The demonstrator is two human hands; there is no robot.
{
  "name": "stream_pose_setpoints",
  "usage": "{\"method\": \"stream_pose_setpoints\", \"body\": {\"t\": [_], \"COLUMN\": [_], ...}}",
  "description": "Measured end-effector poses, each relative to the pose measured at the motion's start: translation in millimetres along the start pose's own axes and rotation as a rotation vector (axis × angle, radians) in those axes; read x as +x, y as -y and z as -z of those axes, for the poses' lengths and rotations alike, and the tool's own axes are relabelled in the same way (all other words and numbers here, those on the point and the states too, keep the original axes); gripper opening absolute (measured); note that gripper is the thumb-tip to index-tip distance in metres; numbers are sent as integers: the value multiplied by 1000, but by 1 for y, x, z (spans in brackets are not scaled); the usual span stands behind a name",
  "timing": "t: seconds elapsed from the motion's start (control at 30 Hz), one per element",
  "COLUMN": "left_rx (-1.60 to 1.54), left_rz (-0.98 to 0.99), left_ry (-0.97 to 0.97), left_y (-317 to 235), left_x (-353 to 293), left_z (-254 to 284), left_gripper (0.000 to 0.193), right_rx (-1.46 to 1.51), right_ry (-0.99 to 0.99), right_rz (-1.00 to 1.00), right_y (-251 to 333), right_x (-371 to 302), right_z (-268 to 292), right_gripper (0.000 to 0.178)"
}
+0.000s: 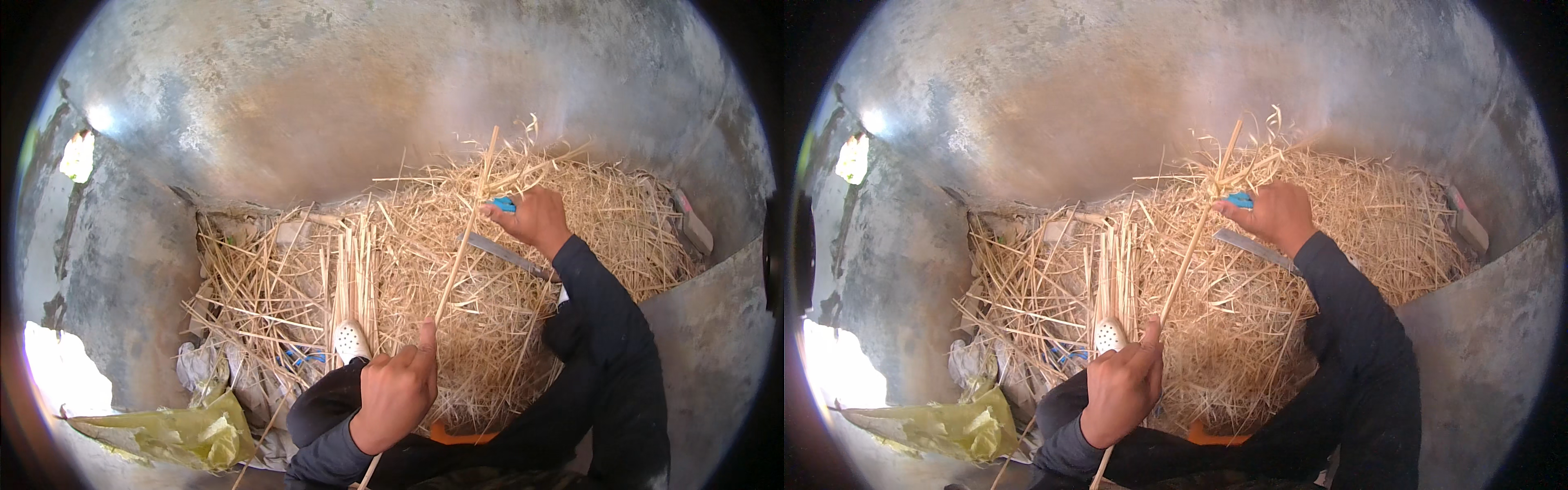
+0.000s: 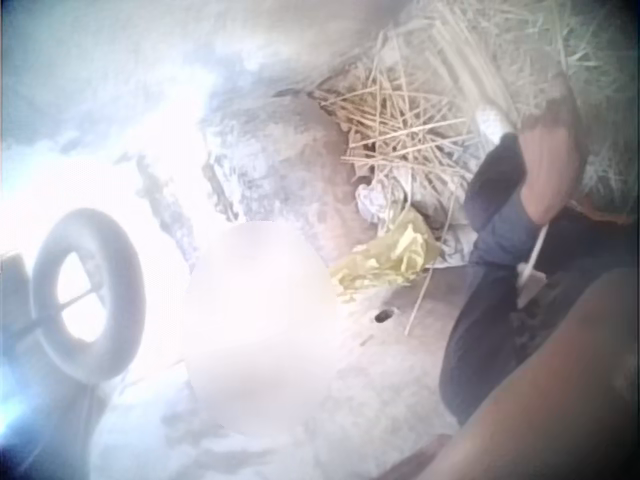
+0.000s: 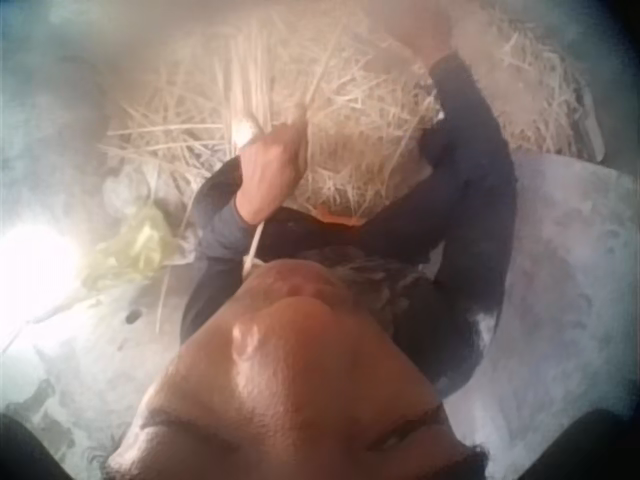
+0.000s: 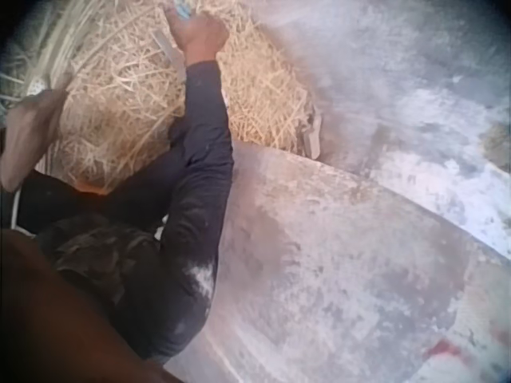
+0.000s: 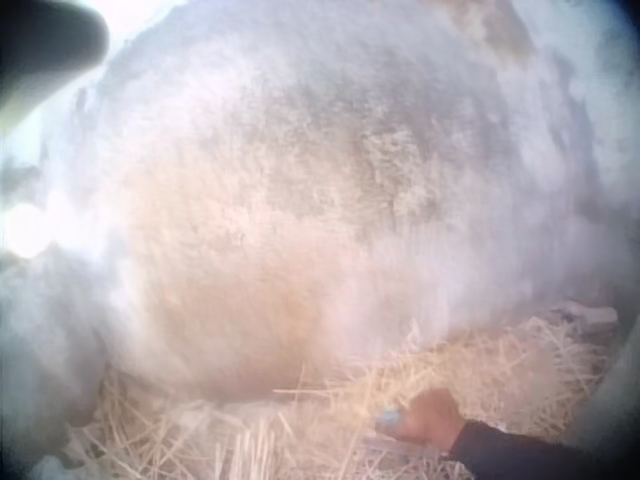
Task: The person sits cross-legged on a floor covered with straw and uses a blue utility knife to peel the outer layers off long, thin wooden sticks. They hold the stick with their left hand and scrape it with the knife in their right hand, creating a pile of shavings.
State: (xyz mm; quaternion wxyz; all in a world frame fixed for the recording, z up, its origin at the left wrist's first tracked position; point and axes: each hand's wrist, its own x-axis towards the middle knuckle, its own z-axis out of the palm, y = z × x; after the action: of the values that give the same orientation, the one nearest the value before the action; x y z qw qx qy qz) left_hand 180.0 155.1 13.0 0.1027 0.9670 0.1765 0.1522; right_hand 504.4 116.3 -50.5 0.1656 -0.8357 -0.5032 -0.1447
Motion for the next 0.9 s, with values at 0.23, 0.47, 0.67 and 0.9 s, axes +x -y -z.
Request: {"method": "stream_pose_setpoints", "body": {"t": [0.23,0.47,0.67,0.9], "left_rx": [-353,-1084,-1190,-1328], "left_rz": [137,541,686,750], "left_ry": [-41,-7,51,65], "left_y": [16,27,14,12], "left_x": [6,9,15,7], "left_z": [-28,-45,-18,-20], "left_gripper": [39,39,40,41], "right_rx": [690,884,459,461], "right_ry": [420,260,262,289], "right_rz": [-344,26,171,45], "right_y": [12,66,92,85], "right_x": [5,-39,-57,-51], "right_z": [-5,-22,22,28], "right_gripper": [81,66,67,72]}}
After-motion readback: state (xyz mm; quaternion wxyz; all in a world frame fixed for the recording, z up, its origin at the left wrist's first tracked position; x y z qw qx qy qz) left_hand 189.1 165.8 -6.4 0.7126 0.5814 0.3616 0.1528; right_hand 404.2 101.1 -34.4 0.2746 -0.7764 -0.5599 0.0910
